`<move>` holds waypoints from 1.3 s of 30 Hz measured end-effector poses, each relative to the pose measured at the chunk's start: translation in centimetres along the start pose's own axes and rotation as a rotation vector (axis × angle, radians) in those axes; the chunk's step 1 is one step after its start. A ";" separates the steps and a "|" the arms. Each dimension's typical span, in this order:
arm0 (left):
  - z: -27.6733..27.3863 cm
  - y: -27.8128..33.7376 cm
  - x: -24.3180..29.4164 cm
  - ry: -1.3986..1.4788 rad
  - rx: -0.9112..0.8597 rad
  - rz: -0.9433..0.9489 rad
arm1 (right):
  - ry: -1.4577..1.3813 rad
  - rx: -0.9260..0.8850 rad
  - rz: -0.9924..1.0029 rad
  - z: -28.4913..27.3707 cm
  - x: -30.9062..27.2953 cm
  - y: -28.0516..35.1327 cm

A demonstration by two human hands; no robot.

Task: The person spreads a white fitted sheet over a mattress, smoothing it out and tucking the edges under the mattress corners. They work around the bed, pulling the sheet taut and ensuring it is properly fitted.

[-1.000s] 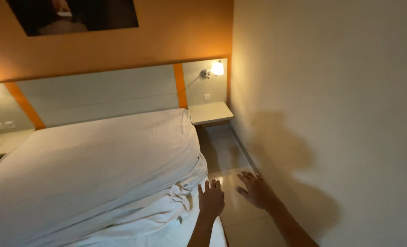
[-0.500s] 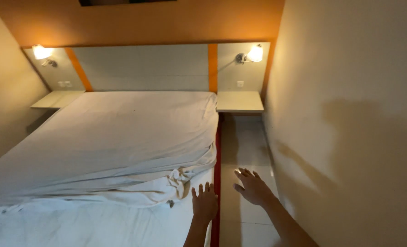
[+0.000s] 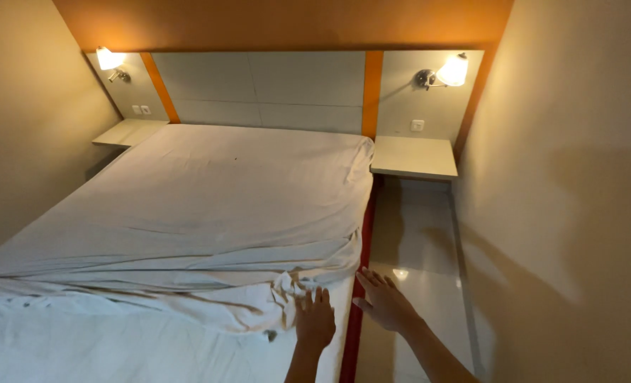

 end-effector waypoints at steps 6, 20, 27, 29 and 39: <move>7.2 -6.9 -1.7 0.034 -0.052 -0.040 | -0.025 -0.043 0.032 8.1 4.8 -8.9; 24.6 -24.0 -9.1 -0.127 0.210 -0.049 | 0.080 0.213 -0.253 29.5 16.0 -30.8; 35.0 -28.3 -14.0 0.213 0.466 -0.005 | 0.149 0.238 -0.285 34.0 16.2 -36.0; 33.9 -27.8 -13.7 0.106 0.509 -0.026 | 0.183 0.278 -0.276 35.2 16.3 -36.5; 31.5 -21.8 -10.9 0.145 0.480 0.013 | 0.151 0.390 -0.439 37.5 17.1 -34.7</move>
Point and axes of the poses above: each hand's wrist, its own y-axis away from the middle knuckle, its own z-axis out of the palm, x = y × z, the point moved 5 cm from there along -y, towards the middle knuckle, and after that the axes turned 2 degrees about -x, right-handed, at the moved point
